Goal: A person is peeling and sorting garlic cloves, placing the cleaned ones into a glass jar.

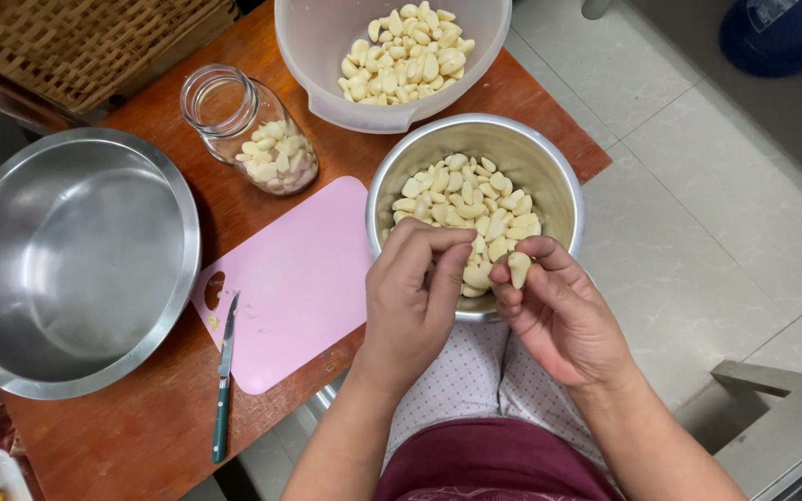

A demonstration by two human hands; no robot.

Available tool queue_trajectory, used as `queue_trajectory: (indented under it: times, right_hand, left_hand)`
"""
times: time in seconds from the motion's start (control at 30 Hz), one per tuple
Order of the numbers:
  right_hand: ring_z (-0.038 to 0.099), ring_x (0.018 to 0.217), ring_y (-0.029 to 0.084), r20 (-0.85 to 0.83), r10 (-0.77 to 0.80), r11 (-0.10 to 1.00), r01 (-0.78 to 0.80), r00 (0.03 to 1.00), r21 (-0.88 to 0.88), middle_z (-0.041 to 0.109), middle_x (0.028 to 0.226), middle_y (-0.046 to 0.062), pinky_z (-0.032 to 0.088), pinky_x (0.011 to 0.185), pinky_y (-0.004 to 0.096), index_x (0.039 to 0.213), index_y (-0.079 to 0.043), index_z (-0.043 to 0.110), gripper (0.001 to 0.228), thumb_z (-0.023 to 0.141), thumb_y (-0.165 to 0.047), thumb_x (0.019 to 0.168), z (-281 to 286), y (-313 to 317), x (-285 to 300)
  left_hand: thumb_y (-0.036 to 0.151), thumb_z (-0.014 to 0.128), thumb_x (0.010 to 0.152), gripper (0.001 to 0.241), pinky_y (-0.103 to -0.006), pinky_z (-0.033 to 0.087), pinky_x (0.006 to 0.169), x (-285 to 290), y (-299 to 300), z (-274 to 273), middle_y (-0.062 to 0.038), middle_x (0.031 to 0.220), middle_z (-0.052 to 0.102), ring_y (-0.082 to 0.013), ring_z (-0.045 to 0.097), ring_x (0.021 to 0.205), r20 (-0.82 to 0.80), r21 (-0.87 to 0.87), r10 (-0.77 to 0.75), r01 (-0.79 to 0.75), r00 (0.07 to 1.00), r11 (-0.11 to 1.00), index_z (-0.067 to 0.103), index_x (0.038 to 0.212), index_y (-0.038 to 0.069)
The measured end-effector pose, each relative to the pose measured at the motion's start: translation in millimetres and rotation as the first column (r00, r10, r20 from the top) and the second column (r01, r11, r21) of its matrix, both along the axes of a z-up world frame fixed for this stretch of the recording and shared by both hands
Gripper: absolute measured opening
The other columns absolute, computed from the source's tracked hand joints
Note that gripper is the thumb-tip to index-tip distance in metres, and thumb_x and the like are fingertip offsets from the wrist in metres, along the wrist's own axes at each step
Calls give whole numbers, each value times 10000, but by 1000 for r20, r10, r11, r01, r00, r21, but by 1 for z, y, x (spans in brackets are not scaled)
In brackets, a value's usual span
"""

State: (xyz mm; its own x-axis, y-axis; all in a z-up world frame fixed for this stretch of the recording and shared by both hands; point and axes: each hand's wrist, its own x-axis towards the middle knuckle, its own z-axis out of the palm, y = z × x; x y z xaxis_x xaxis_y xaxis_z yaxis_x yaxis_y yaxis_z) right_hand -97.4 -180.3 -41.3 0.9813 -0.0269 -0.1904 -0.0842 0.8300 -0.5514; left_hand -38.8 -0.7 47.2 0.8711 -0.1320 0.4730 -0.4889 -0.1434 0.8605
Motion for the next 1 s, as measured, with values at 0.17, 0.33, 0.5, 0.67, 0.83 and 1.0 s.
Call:
queue_trajectory:
  times: [0.17,0.33,0.5,0.67,0.83,1.0]
  right_hand:
    - [756,847,239,2,-5,999,6,1000,-40,714,1069,286,662,788,334,1269,-14,620,277,645,-67,998,4,4,2]
    - [793,881,282,40,-59,982,65,997,-176,717,1092,266,683,816,383,1258,79,594,293,623,8,976,-9,5,-2]
    - [801,839,290,144,-140,928,180,980,-326,715,1082,220,716,721,396,1173,100,593,289,722,32,924,-33,7,-4]
    - [813,820,280,32,-37,989,42,999,-142,745,1009,251,711,731,317,1268,31,607,318,692,-22,965,9,16,3]
    - [809,882,254,-20,-28,985,24,999,-173,762,1047,254,696,804,314,1315,31,618,357,682,-41,972,12,19,4]
    - [796,905,248,18,-37,977,40,999,-212,761,1095,246,687,806,321,1264,49,641,324,703,-19,953,14,40,5]
  left_hand:
    - [202,760,990,172,-301,500,545,-2,-3,-19,-19,648,534,-160,520,557,-38,-28,-18,17,999,999,723,866,88]
    - [266,885,868,314,-332,533,543,-9,-12,-12,-58,732,572,-196,579,577,-37,-11,-21,21,999,1000,702,1028,68]
    - [217,721,1014,138,-324,548,537,-10,-15,-19,0,688,585,-221,610,550,124,71,-5,-4,992,997,744,930,110]
    - [152,632,1067,189,-366,537,568,-6,-2,-17,-76,694,566,-291,596,581,47,-5,-18,18,999,1000,696,910,68]
    - [136,709,1017,98,-321,553,576,-19,4,-1,-51,717,616,-202,608,588,27,-26,-22,23,999,999,740,1074,62]
    - [170,763,973,47,-341,565,591,-29,24,-18,-7,731,604,-225,632,605,321,244,88,-172,943,954,770,972,123]
